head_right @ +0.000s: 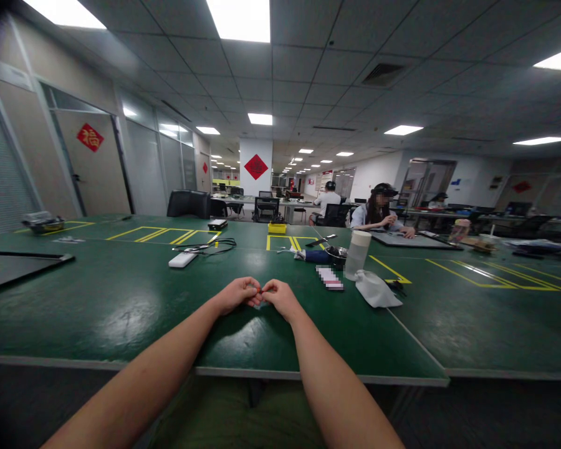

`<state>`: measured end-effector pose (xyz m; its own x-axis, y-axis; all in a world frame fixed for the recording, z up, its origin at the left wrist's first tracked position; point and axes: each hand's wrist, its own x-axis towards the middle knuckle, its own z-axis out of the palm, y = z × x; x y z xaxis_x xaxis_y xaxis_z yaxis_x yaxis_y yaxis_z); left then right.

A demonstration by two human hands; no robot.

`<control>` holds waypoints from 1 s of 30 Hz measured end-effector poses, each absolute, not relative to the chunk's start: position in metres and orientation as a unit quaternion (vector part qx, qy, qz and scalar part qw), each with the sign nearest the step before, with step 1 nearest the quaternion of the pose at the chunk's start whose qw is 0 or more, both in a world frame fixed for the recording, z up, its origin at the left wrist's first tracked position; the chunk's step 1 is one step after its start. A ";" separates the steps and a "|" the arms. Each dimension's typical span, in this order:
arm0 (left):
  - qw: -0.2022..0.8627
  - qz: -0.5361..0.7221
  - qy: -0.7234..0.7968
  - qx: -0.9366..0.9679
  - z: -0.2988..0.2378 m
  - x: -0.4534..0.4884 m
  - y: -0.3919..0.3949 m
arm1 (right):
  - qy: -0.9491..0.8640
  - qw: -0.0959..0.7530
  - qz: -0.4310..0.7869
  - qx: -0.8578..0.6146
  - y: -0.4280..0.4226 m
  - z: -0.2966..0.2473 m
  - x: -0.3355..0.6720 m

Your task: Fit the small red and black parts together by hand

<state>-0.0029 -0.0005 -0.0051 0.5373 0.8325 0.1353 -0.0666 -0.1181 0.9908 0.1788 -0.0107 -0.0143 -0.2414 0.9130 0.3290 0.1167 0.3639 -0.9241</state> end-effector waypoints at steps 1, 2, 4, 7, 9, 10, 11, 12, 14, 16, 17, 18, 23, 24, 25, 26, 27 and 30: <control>0.593 0.378 0.297 0.647 -0.005 -0.003 -0.001 | -0.671 0.482 0.408 -0.389 -0.011 -0.014 0.179; 0.590 0.377 0.295 0.650 -0.005 -0.003 -0.001 | -0.670 0.482 0.405 -0.394 -0.011 -0.014 0.178; 0.583 0.380 0.291 0.656 -0.005 -0.002 -0.002 | -0.670 0.481 0.402 -0.398 -0.013 -0.012 0.178; 0.570 0.386 0.292 0.664 -0.005 -0.002 -0.002 | -0.668 0.481 0.409 -0.393 -0.015 -0.010 0.177; 0.560 0.389 0.296 0.669 -0.005 -0.001 -0.001 | -0.666 0.484 0.411 -0.391 -0.015 -0.009 0.176; 0.555 0.391 0.298 0.671 -0.006 -0.001 -0.001 | -0.665 0.486 0.409 -0.393 -0.015 -0.009 0.176; 0.548 0.394 0.300 0.674 -0.006 -0.001 0.000 | -0.663 0.487 0.407 -0.396 -0.015 -0.009 0.176; 0.541 0.397 0.302 0.677 -0.007 -0.001 0.001 | -0.662 0.489 0.405 -0.399 -0.015 -0.009 0.176; 0.523 0.408 0.307 0.683 -0.009 0.000 0.003 | -0.659 0.492 0.403 -0.401 -0.015 -0.009 0.176; 0.504 0.416 0.315 0.688 -0.010 0.000 0.004 | -0.658 0.494 0.406 -0.397 -0.016 -0.008 0.176; 0.496 0.419 0.320 0.690 -0.010 0.000 0.005 | -0.656 0.495 0.410 -0.395 -0.016 -0.008 0.176; 0.489 0.422 0.325 0.691 -0.010 0.000 0.005 | -0.654 0.495 0.415 -0.393 -0.016 -0.007 0.176; 0.477 0.427 0.337 0.690 -0.006 -0.002 0.003 | -0.647 0.492 0.424 -0.401 -0.016 -0.007 0.176; 0.477 0.422 0.340 0.692 -0.005 -0.002 0.002 | -0.650 0.491 0.418 -0.402 -0.015 -0.008 0.176; 0.477 0.416 0.343 0.694 -0.004 -0.002 0.001 | -0.655 0.491 0.411 -0.402 -0.014 -0.009 0.176; 0.476 0.411 0.346 0.697 -0.003 -0.002 0.001 | -0.659 0.491 0.403 -0.402 -0.013 -0.011 0.177; 0.472 0.405 0.348 0.701 -0.003 -0.001 0.000 | -0.663 0.490 0.397 -0.403 -0.012 -0.012 0.177; 0.459 0.398 0.357 0.710 -0.002 -0.001 -0.002 | -0.676 0.479 0.384 -0.408 -0.011 -0.013 0.178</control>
